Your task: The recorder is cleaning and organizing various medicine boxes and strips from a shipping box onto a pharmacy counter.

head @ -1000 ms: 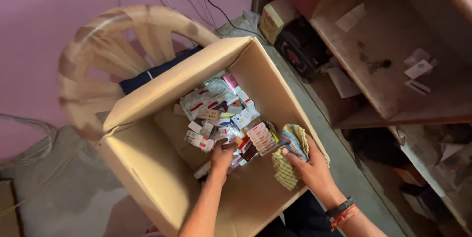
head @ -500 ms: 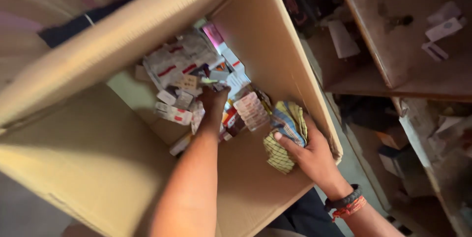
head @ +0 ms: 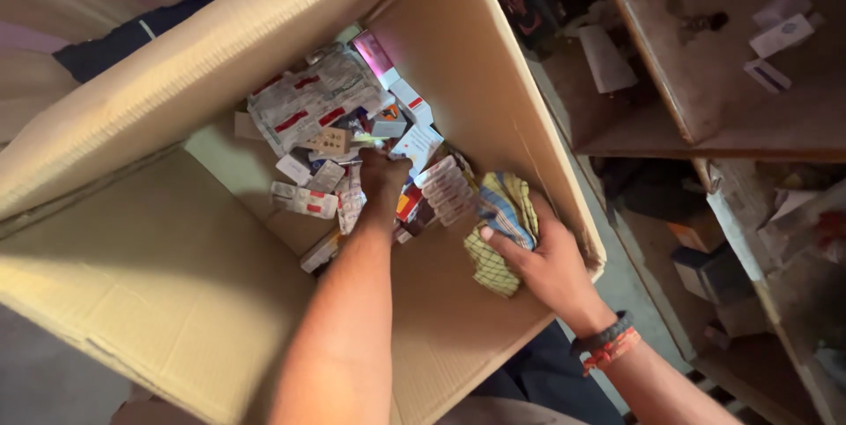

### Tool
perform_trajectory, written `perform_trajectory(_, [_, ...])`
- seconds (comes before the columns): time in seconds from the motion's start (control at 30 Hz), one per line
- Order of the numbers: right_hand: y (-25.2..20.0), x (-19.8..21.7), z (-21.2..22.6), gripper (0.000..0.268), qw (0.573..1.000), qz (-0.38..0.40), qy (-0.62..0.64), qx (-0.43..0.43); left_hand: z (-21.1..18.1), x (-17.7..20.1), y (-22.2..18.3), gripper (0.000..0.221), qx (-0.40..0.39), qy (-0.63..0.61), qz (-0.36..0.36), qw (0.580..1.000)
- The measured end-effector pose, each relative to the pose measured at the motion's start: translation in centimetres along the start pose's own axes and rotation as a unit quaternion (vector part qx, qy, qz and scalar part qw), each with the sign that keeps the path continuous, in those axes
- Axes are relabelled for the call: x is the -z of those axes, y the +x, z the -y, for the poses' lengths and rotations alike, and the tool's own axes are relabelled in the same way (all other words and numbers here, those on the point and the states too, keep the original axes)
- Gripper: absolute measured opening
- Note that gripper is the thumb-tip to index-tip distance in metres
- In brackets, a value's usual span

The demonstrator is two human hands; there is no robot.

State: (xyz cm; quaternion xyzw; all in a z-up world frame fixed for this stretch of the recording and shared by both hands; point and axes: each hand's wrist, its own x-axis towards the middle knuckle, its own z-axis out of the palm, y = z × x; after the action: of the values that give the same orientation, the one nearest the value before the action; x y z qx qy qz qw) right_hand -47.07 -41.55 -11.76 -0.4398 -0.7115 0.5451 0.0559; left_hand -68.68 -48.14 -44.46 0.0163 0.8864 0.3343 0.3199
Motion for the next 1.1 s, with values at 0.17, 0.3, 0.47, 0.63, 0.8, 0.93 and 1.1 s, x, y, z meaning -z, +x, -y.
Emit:
perform_trajectory(0.17, [-0.5,-0.1,1.4,0.057,0.995,-0.007,0.025,-0.093,-0.9,2.3,-5.3,0.064,-0.011,-0.084,-0.002,0.996])
perform_trajectory(0.3, [-1.4,0.4,3.2,0.057,0.99,0.01,0.039,-0.135,-1.9,5.2,-13.2,0.054,0.049,-0.173,0.024,0.983])
perform_trajectory(0.47, [-5.1,1.6,5.8,0.069,0.986,-0.032,0.009,0.165,-2.7,6.7,-23.1,0.034,-0.04,-0.249,0.028,0.967])
perform_trajectory(0.63, [-7.9,4.4,8.3,0.065,0.963,-0.114,-0.078,0.233,-6.8,8.4,-28.2,0.026,-0.094,-0.364,0.14,0.916])
perform_trajectory(0.8, [-9.9,10.2,9.3,0.05,0.919,-0.255,-0.104,0.282,-18.5,13.1,-33.0,0.038,-0.253,-0.333,0.337,0.844])
perform_trajectory(0.93, [-11.6,15.8,8.7,0.041,0.884,-0.342,-0.122,0.295,-24.5,10.4,-35.9,0.043,-0.28,-0.279,0.404,0.825])
perform_trajectory(1.1, [-13.6,23.9,4.6,0.034,0.849,-0.47,-0.05,0.238,-28.2,4.7,-42.4,0.046,-0.297,-0.253,0.463,0.796])
